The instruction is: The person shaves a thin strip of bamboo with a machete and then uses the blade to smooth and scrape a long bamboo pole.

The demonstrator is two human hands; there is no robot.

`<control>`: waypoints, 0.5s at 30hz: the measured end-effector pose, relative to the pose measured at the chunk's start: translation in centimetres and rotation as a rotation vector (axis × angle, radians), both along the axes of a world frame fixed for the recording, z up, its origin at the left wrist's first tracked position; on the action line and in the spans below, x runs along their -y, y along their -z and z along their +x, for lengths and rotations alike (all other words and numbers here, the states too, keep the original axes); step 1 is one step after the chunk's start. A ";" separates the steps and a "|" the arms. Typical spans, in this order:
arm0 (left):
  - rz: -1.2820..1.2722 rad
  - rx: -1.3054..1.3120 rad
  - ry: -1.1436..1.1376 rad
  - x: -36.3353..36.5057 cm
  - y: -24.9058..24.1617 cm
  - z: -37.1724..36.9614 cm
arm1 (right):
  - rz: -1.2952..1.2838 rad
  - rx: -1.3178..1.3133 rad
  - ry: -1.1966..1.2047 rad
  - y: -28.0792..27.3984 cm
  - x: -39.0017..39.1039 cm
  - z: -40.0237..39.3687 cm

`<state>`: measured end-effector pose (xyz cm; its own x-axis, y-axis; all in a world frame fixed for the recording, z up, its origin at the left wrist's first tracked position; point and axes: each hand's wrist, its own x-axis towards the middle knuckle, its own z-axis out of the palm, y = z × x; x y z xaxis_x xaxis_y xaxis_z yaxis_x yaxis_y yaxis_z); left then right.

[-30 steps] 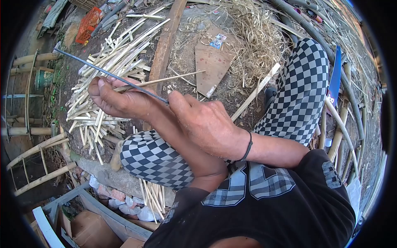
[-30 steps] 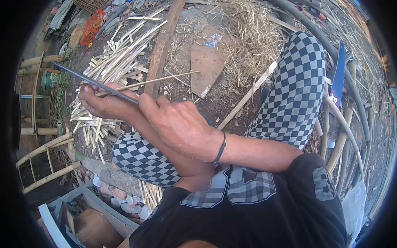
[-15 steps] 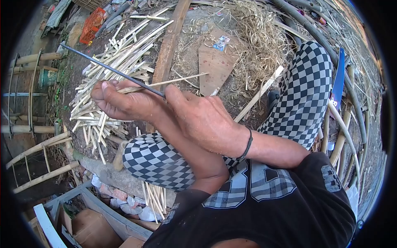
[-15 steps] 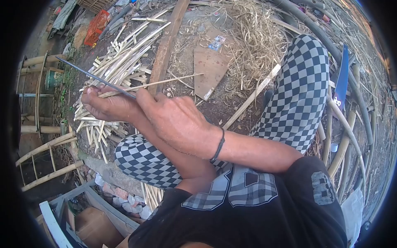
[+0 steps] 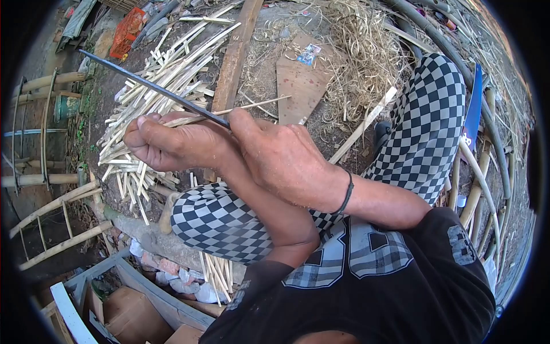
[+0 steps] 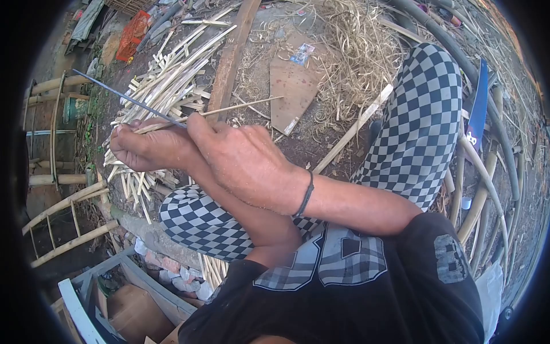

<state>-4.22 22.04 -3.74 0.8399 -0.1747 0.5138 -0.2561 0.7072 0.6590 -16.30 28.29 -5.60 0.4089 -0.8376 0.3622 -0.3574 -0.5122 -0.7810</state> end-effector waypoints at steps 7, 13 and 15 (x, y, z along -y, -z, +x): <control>-0.048 0.009 -0.065 0.4 -0.3 -0.3 | 0.045 -0.003 -0.016 0.5 0.5 0.0; -0.094 -0.058 -0.062 0.3 -0.1 0.9 | 0.089 -0.097 -0.010 3.8 1.4 0.2; -0.078 -0.072 -0.037 0.2 0.3 0.8 | 0.071 -0.029 0.009 3.6 0.8 0.4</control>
<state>-3.37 21.86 -4.04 0.8802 -0.1045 0.4630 -0.2373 0.7479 0.6199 -15.92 27.47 -9.20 0.4107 -0.8643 0.2903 -0.3845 -0.4529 -0.8044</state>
